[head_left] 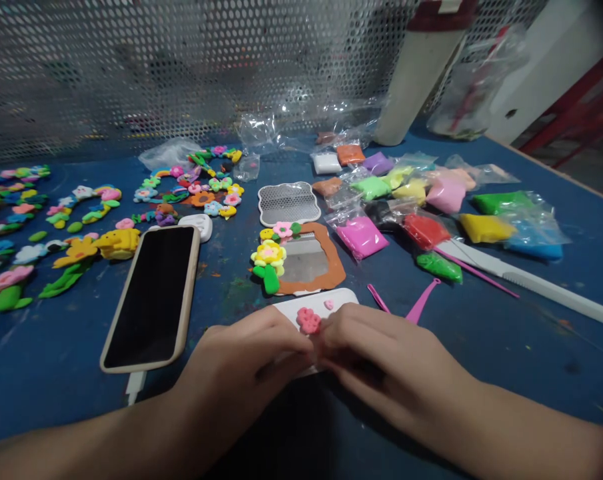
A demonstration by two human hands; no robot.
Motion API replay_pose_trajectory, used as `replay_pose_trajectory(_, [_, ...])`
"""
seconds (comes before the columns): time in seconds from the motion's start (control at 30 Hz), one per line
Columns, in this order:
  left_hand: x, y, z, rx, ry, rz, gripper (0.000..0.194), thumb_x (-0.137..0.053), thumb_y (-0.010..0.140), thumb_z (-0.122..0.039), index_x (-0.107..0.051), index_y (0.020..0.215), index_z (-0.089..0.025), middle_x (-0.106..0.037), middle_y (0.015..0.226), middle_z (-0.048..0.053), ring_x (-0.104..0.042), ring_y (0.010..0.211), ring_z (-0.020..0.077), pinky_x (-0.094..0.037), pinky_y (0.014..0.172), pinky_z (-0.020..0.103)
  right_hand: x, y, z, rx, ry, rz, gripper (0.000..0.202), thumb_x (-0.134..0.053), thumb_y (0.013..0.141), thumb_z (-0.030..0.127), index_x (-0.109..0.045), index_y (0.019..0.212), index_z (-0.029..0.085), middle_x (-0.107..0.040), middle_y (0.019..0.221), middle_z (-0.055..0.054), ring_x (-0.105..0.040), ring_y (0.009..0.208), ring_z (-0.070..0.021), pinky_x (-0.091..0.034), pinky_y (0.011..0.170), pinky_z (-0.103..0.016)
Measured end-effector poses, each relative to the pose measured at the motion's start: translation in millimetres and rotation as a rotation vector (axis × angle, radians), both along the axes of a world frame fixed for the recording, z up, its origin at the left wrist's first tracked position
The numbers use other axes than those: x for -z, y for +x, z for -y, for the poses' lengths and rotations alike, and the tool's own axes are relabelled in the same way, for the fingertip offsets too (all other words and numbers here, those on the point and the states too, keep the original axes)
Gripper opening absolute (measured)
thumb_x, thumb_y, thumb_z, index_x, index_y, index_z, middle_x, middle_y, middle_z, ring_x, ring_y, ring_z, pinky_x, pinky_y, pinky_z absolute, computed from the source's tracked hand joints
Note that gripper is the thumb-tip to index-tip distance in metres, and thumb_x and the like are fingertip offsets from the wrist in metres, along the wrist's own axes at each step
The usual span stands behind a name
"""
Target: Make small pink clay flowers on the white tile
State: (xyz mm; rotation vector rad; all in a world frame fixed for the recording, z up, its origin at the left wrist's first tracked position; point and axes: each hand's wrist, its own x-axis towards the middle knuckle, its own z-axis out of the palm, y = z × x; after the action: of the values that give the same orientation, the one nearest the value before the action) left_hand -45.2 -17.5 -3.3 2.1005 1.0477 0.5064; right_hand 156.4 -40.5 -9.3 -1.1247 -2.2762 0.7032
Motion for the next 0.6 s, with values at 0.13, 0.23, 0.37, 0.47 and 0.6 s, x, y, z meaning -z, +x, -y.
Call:
replay_pose_trajectory(0.13, [-0.4, 0.6, 0.7, 0.014, -0.04, -0.002, 0.012, -0.057, 0.084, -0.017, -0.068, 0.08, -0.021, -0.069, 0.079, -0.001, -0.064, 0.072, 0.0121, -0.046, 0.063, 0.019, -4.3, -0.5, 1.2, 0.059, -0.082, -0.068, 0.016, -0.047, 0.084, 0.007, -0.053, 0.086, 0.021, -0.065, 0.082, -0.001, -0.06, 0.071, -0.0125, -0.047, 0.061, -0.021])
replay_pose_trajectory(0.23, [-1.1, 1.7, 1.3, 0.0, -0.057, 0.019, 0.011, -0.058, 0.084, -0.018, -0.068, 0.08, -0.021, -0.07, 0.078, -0.002, -0.065, 0.071, 0.0121, -0.046, 0.062, 0.019, -4.4, -0.3, 2.0, 0.047, -0.061, -0.092, 0.016, -0.046, 0.086, 0.007, -0.054, 0.088, 0.022, -0.065, 0.084, -0.001, -0.061, 0.073, -0.0125, -0.048, 0.063, -0.021])
replay_pose_trajectory(0.37, [-2.8, 2.9, 2.6, -0.012, -0.077, 0.055, 0.009, -0.06, 0.082, -0.017, -0.068, 0.08, -0.02, -0.071, 0.078, -0.001, -0.065, 0.07, 0.012, -0.047, 0.063, 0.018, -2.8, 0.4, 3.1, 0.023, -0.018, -0.079, 0.014, -0.046, 0.087, 0.01, -0.054, 0.088, 0.021, -0.064, 0.083, -0.001, -0.06, 0.072, -0.0124, -0.047, 0.064, -0.022])
replay_pose_trajectory(0.47, [-4.4, 3.8, 2.7, -0.012, -0.075, 0.056, 0.01, -0.059, 0.082, -0.015, -0.068, 0.08, -0.019, -0.071, 0.077, -0.001, -0.065, 0.069, 0.0123, -0.047, 0.062, 0.019, -1.0, -0.4, 3.9, 0.002, 0.035, -0.048, 0.014, -0.044, 0.09, 0.011, -0.055, 0.089, 0.02, -0.064, 0.081, -0.001, -0.059, 0.071, -0.0124, -0.045, 0.063, -0.022])
replay_pose_trajectory(0.6, [-4.7, 5.6, 1.9, -0.002, -0.064, 0.081, 0.011, -0.057, 0.08, -0.012, -0.066, 0.078, -0.019, -0.07, 0.077, -0.001, -0.064, 0.069, 0.0122, -0.048, 0.063, 0.019, 1.2, -1.8, 4.6, -0.021, 0.107, -0.014, 0.014, -0.042, 0.092, 0.013, -0.054, 0.09, 0.02, -0.064, 0.078, -0.001, -0.059, 0.069, -0.0127, -0.044, 0.061, -0.022])
